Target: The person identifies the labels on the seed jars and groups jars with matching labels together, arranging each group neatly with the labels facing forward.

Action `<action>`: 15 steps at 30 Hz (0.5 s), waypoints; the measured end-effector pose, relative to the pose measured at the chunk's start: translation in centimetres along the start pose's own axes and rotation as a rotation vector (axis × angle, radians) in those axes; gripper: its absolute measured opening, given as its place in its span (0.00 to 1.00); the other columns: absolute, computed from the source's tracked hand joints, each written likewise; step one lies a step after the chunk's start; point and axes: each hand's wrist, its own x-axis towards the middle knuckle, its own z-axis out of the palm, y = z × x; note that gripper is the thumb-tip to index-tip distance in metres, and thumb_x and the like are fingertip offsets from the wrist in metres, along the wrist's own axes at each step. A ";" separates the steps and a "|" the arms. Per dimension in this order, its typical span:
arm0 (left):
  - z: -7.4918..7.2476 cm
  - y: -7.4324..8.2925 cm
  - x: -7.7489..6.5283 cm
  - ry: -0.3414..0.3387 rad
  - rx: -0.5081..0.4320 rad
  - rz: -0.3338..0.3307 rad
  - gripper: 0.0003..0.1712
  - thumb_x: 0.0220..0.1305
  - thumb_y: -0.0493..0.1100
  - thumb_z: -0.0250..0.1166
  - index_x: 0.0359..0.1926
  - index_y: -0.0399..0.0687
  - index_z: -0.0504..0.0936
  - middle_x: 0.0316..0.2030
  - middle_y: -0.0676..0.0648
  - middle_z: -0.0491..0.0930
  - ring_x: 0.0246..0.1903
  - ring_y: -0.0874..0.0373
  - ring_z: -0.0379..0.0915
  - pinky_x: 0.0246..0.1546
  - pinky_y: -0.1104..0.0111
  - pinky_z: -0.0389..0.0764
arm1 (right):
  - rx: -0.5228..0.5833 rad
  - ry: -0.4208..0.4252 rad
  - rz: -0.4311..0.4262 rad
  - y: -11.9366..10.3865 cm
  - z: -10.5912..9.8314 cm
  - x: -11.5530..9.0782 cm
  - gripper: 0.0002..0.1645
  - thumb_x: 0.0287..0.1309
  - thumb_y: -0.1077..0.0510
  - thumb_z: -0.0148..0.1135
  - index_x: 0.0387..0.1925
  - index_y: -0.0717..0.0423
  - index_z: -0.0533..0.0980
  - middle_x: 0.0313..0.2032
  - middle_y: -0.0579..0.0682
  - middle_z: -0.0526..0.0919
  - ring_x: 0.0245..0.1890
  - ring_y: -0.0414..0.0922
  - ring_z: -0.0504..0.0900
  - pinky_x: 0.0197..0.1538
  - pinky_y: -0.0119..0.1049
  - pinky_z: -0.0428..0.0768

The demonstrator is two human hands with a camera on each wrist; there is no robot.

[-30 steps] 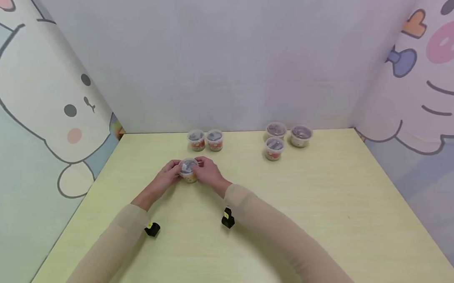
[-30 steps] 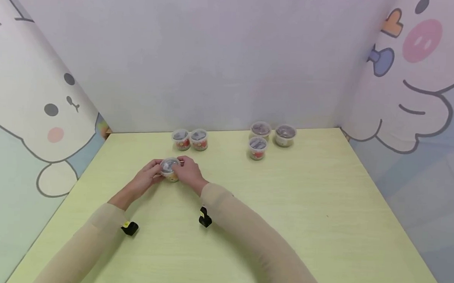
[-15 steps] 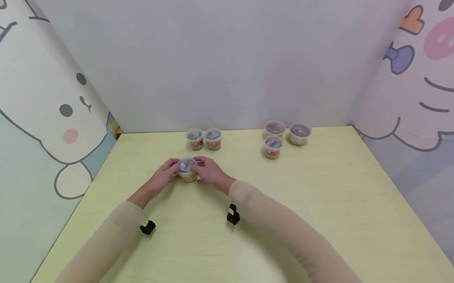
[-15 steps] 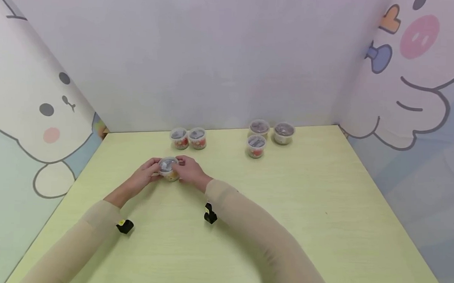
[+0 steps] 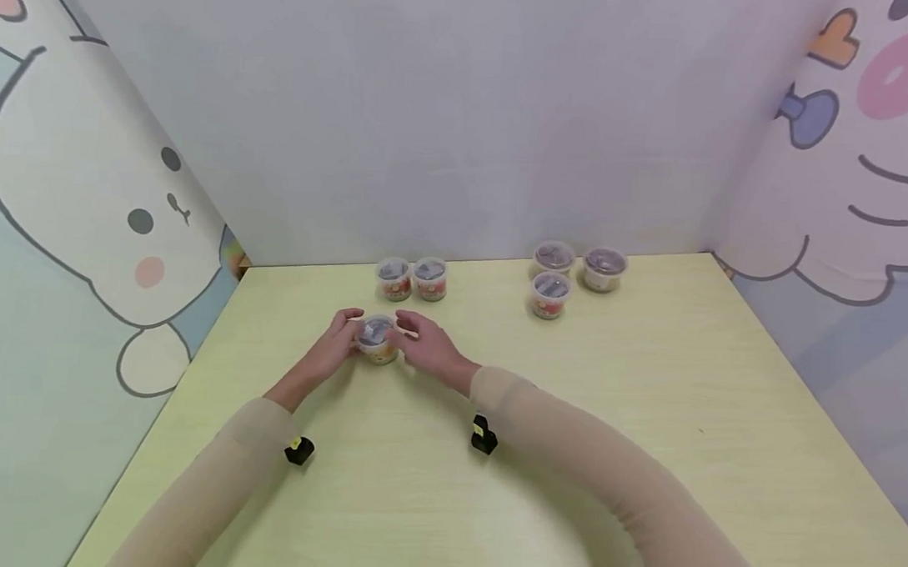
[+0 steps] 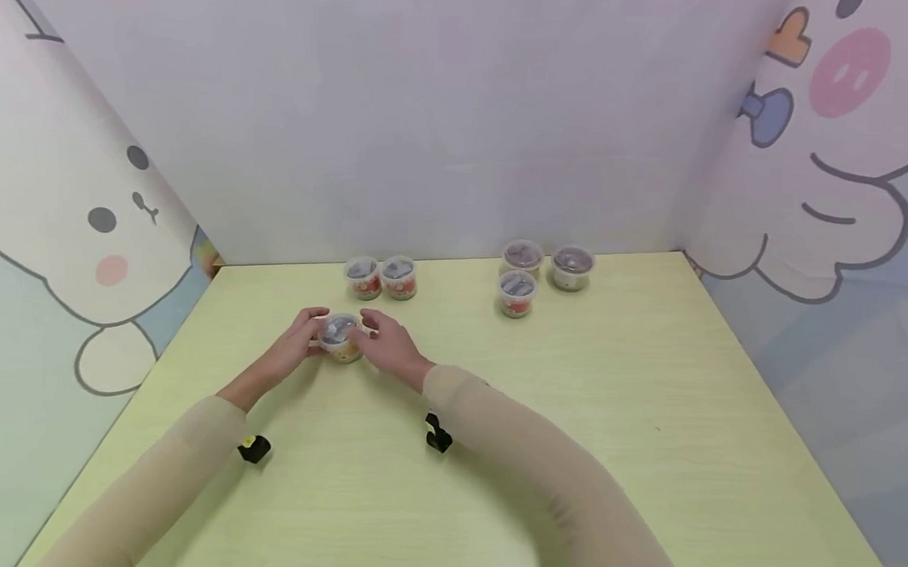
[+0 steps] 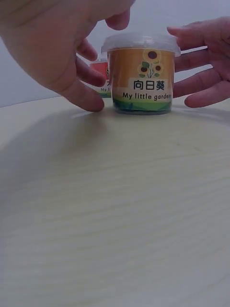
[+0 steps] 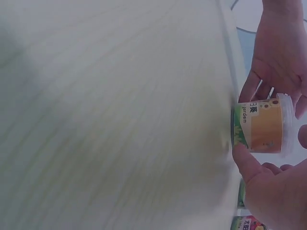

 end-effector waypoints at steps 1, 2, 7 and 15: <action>0.0 0.2 0.0 0.026 0.044 0.027 0.34 0.81 0.53 0.41 0.75 0.34 0.52 0.70 0.31 0.59 0.70 0.39 0.58 0.69 0.47 0.63 | -0.019 0.003 -0.016 0.0 -0.4 -0.2 0.34 0.74 0.49 0.58 0.74 0.56 0.64 0.70 0.57 0.70 0.68 0.54 0.72 0.57 0.39 0.80; -0.1 0.4 0.0 0.053 0.095 0.056 0.33 0.81 0.52 0.42 0.74 0.34 0.54 0.69 0.31 0.61 0.69 0.39 0.59 0.69 0.47 0.63 | -0.034 0.000 -0.031 0.0 -0.8 -0.4 0.33 0.74 0.51 0.57 0.74 0.57 0.64 0.70 0.57 0.70 0.68 0.54 0.72 0.59 0.39 0.80; -0.1 1.9 0.1 0.169 0.357 0.235 0.28 0.80 0.49 0.47 0.69 0.33 0.66 0.64 0.33 0.68 0.65 0.40 0.63 0.67 0.46 0.63 | -0.186 -0.097 -0.070 -0.6 -3.7 -1.4 0.28 0.73 0.59 0.56 0.71 0.61 0.68 0.68 0.57 0.73 0.68 0.51 0.72 0.66 0.39 0.73; 4.0 6.9 2.1 0.137 0.537 0.491 0.28 0.75 0.44 0.57 0.67 0.30 0.67 0.60 0.33 0.74 0.61 0.38 0.68 0.64 0.47 0.68 | -0.448 -0.281 -0.075 -1.3 -10.8 -2.7 0.24 0.73 0.59 0.55 0.65 0.65 0.73 0.58 0.59 0.81 0.55 0.52 0.82 0.54 0.42 0.82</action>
